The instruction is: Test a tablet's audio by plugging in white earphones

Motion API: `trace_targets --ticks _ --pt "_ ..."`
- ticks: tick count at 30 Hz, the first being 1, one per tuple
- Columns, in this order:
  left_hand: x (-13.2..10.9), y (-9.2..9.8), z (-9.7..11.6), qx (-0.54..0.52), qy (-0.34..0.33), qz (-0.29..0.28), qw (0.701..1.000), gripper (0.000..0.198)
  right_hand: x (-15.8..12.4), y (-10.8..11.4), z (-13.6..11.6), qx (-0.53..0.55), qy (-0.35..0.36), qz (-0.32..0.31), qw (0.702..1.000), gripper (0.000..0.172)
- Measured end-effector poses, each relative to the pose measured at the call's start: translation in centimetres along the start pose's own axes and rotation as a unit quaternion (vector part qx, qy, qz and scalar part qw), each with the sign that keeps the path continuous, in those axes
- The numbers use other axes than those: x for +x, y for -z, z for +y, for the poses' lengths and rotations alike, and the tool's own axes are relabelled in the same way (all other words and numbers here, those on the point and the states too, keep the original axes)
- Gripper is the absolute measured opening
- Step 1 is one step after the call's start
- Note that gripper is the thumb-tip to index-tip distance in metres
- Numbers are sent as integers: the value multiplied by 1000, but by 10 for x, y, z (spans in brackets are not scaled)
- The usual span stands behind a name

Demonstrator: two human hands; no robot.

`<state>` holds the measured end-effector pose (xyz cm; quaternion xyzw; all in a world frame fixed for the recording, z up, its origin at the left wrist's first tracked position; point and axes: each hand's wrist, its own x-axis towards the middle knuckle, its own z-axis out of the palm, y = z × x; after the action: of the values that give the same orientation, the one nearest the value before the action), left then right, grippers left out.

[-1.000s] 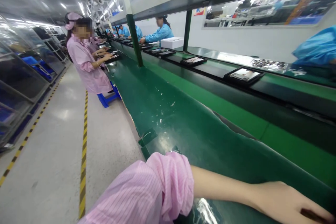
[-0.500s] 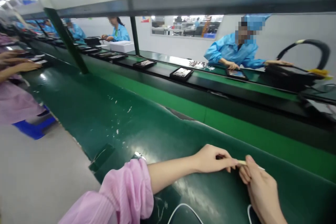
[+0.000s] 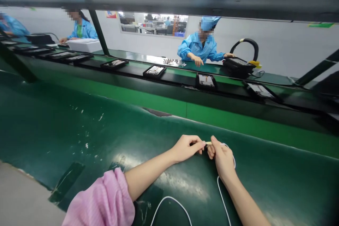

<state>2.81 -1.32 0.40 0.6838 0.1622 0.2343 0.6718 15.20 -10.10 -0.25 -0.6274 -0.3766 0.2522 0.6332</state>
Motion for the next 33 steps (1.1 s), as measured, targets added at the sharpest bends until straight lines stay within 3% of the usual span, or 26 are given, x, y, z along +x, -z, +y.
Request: trace_targets --ticks 11,33 --pt "-1 0 1 13 -7 4 1000 34 -2 0 -4 -26 -8 -4 1000 70" --pt "-1 0 0 14 6 7 1000 30 -1 1 -3 -47 0 -18 999 71"
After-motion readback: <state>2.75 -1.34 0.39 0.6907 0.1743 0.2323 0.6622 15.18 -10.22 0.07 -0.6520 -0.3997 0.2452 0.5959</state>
